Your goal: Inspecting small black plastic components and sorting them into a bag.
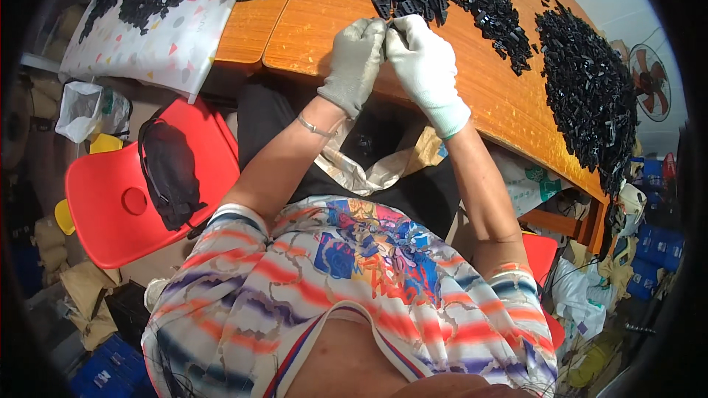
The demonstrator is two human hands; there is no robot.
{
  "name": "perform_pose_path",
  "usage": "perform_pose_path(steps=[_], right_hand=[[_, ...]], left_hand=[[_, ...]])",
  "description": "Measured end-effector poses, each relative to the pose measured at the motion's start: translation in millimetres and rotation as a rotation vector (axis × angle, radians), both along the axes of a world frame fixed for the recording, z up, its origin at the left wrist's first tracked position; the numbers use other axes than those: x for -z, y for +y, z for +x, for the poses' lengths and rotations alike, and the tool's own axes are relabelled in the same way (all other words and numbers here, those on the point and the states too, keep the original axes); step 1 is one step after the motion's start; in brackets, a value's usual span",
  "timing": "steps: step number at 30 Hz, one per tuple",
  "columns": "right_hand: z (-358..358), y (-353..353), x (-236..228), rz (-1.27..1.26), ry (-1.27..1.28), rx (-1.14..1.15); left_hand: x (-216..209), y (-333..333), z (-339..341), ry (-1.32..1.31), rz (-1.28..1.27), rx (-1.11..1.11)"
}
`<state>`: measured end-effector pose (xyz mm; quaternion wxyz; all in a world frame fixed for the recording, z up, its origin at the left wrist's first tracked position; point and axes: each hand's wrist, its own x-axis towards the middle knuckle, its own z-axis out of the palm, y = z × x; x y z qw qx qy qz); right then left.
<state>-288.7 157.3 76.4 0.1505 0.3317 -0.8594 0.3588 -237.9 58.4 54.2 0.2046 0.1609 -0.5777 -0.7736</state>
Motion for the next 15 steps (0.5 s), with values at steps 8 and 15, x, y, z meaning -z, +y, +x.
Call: perform_pose_path(steps=[8, 15], right_hand=[[-8, 31, -18, -0.421, -0.73, -0.116], [16, 52, -8, -0.528, -1.165, -0.371]], left_hand=[[-15, -9, 18, -0.062, 0.009, 0.328], [-1, 3, 42, 0.104, 0.252, 0.423]])
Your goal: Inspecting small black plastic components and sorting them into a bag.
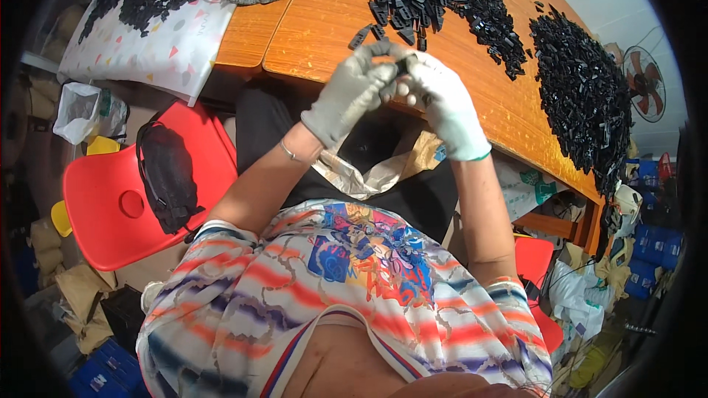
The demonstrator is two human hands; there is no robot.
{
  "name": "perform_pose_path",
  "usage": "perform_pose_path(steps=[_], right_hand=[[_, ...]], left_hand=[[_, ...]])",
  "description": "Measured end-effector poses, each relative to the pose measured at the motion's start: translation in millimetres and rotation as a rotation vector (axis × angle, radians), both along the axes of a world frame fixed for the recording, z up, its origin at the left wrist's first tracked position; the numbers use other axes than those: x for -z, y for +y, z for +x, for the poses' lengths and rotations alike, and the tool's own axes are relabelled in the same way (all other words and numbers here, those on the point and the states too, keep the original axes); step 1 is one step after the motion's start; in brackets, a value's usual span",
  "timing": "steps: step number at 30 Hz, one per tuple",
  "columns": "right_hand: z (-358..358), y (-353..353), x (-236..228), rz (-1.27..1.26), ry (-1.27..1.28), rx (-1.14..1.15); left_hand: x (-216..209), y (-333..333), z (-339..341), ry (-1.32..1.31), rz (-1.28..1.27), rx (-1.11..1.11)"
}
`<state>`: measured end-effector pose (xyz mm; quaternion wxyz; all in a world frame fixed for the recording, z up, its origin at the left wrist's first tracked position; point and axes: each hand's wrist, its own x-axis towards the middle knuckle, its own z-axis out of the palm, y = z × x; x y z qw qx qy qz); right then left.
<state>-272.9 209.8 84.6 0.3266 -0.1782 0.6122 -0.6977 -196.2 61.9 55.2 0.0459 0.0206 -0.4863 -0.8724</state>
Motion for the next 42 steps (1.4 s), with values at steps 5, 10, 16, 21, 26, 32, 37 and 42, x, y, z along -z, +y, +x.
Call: perform_pose_path(steps=[5, 10, 16, 21, 26, 32, 37, 42], right_hand=[[27, 2, 28, 0.063, 0.176, 0.133], [46, 10, 37, 0.07, 0.131, 0.15], [66, 20, 72, 0.656, 0.796, -0.033], [52, 31, 58, 0.698, 0.813, -0.074], [-28, 54, 24, 0.863, 0.96, 0.314], [-146, 112, 49, 1.148, 1.07, 0.666], [-166, 99, 46, 1.338, 1.107, 0.541], [-167, 96, 41, 1.325, 1.095, 0.431]], left_hand=[[27, 8, 21, -0.035, 0.14, 0.114], [29, 2, 35, -0.166, -0.122, 0.276], [6, -40, 20, -0.003, -1.197, -0.135], [20, -59, -36, -0.017, -1.481, -0.448], [22, -60, -64, -0.173, -1.676, -0.438], [36, -51, -73, -0.094, -1.667, -0.478], [36, -48, -67, -0.076, -1.699, -0.479], [36, -43, -64, -0.051, -1.707, -0.486]])
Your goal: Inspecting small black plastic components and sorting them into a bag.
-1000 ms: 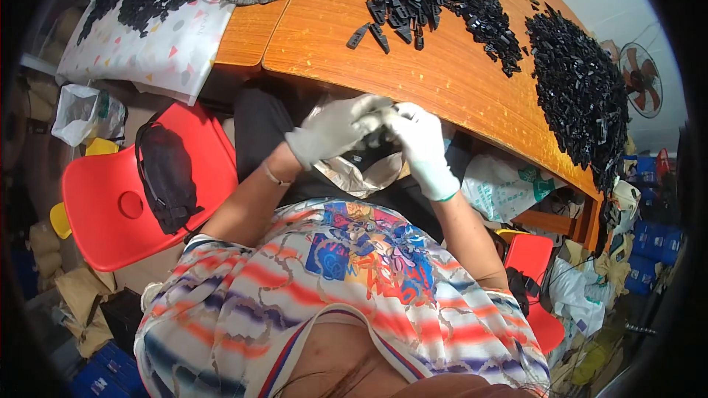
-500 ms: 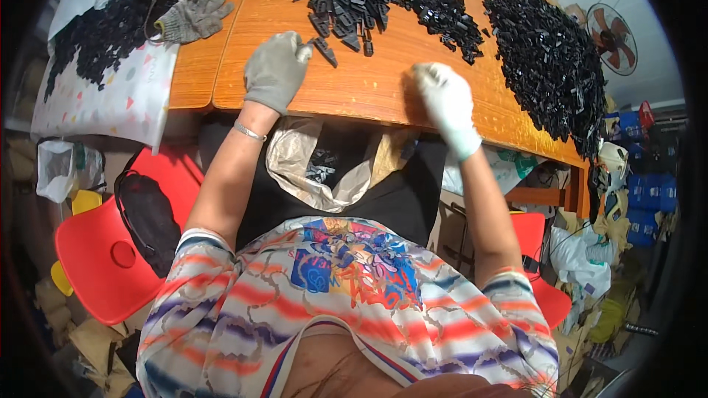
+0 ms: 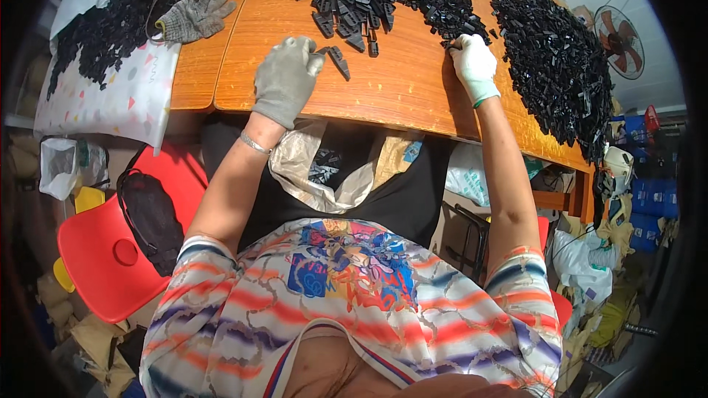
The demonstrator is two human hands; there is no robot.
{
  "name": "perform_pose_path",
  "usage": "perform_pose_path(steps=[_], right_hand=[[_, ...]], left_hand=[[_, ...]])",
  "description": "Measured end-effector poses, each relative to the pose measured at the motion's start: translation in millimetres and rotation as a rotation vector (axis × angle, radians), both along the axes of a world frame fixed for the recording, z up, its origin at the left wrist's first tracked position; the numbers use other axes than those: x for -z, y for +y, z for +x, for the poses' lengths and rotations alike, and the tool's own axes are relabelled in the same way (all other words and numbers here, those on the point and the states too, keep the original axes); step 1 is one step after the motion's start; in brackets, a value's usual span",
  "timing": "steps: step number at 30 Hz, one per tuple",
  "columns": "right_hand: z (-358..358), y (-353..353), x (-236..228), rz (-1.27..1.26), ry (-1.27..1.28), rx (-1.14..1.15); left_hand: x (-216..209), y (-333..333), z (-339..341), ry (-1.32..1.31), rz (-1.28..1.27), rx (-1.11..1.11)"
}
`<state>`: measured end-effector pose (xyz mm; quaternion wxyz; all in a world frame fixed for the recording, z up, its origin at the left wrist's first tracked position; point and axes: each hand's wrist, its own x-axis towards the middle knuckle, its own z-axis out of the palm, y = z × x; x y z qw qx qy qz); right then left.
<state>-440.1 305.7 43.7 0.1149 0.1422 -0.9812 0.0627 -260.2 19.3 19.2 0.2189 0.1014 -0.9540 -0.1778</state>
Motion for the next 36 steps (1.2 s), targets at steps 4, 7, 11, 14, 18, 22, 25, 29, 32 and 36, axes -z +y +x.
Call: perform_pose_path(steps=[4, 7, 11, 14, 18, 22, 25, 29, 32, 36], right_hand=[[7, -5, -6, 0.073, -0.043, -0.034], [30, -10, -11, -0.053, -0.021, -0.046], [73, -31, -26, -0.315, -0.247, -0.007], [99, -50, -24, -0.766, -0.495, -0.122], [142, -89, -43, -0.972, -0.624, -0.182], [167, -113, -59, -1.092, -0.637, -0.258], [173, -124, -64, -1.172, -0.667, -0.27], [172, -125, -58, -1.242, -0.638, -0.305], [173, -124, -56, -1.259, -0.609, -0.35], [174, -127, -50, -1.24, -0.529, -0.364]], left_hand=[[-4, -2, 4, -0.066, 0.013, 0.018], [-5, -3, 8, -0.089, -0.014, 0.026], [-3, 1, 14, -0.034, -0.013, 0.017], [7, 0, 18, 0.142, 0.163, -0.001], [-13, 10, 29, 0.202, 0.985, 0.158], [-21, 18, 42, 0.121, 1.557, 0.382], [-21, 26, 50, 0.148, 1.669, 0.51], [-26, 35, 55, 0.141, 1.71, 0.522], [-26, 35, 55, 0.145, 1.685, 0.515], [-32, 39, 56, 0.136, 1.658, 0.437]])
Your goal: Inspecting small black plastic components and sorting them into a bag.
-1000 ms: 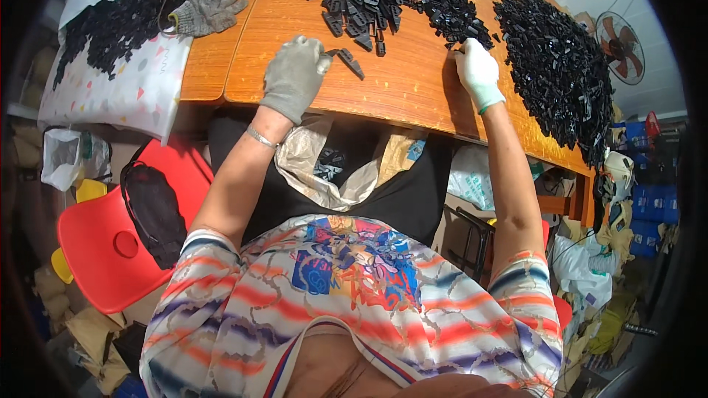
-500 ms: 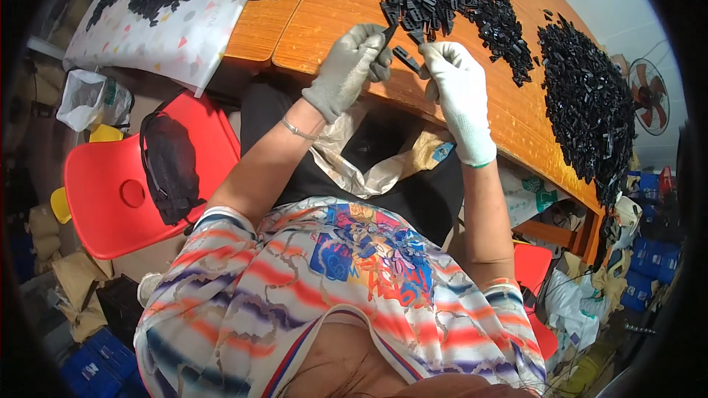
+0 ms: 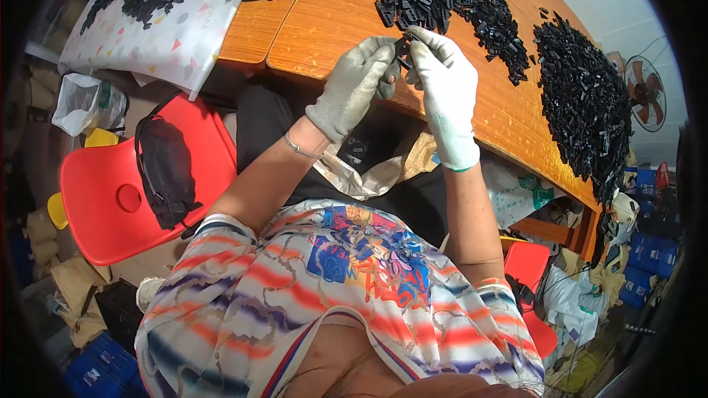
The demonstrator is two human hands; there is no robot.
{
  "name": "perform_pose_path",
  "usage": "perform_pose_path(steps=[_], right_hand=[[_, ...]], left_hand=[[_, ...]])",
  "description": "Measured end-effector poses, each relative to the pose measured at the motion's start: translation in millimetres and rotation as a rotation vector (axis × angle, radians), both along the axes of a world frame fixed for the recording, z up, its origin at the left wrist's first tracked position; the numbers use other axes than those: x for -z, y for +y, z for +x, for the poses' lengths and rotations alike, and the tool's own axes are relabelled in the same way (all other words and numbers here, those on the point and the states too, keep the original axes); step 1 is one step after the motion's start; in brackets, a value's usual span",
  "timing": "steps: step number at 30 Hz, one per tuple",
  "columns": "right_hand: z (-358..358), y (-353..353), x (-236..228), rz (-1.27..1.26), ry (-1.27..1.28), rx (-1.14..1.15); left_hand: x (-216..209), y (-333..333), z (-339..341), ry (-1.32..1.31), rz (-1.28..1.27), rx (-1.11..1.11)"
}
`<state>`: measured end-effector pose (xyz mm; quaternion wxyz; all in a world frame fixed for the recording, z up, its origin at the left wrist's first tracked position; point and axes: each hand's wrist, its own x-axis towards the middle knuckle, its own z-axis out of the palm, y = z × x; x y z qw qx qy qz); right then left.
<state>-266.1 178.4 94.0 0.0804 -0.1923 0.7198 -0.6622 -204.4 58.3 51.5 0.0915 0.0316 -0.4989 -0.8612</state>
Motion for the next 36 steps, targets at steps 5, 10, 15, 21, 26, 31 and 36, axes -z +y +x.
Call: perform_pose_path(steps=[5, 10, 15, 21, 26, 31, 36], right_hand=[[1, -3, 0, 0.058, 0.034, 0.038], [6, -3, 1, 0.113, 0.111, 0.044], [7, -1, 0, 0.395, 0.331, 0.083], [4, -3, -4, 0.577, 0.626, 0.009], [6, -7, 3, 0.573, 0.518, 0.093], [-3, -7, 9, 0.58, 0.492, 0.15], [-8, 2, 5, 0.169, 0.05, 0.148]], left_hand=[[-3, 3, -1, -0.015, -0.011, -0.049], [-6, 7, 1, -0.045, -0.054, -0.092], [-14, 10, 5, -0.1, -0.125, -0.135], [-7, 14, 1, -0.104, -0.066, -0.238], [6, 19, -11, -0.034, -0.198, -0.34], [0, 21, -21, -0.086, -0.092, -0.261], [-11, 6, -15, -0.08, -0.183, -0.035]])
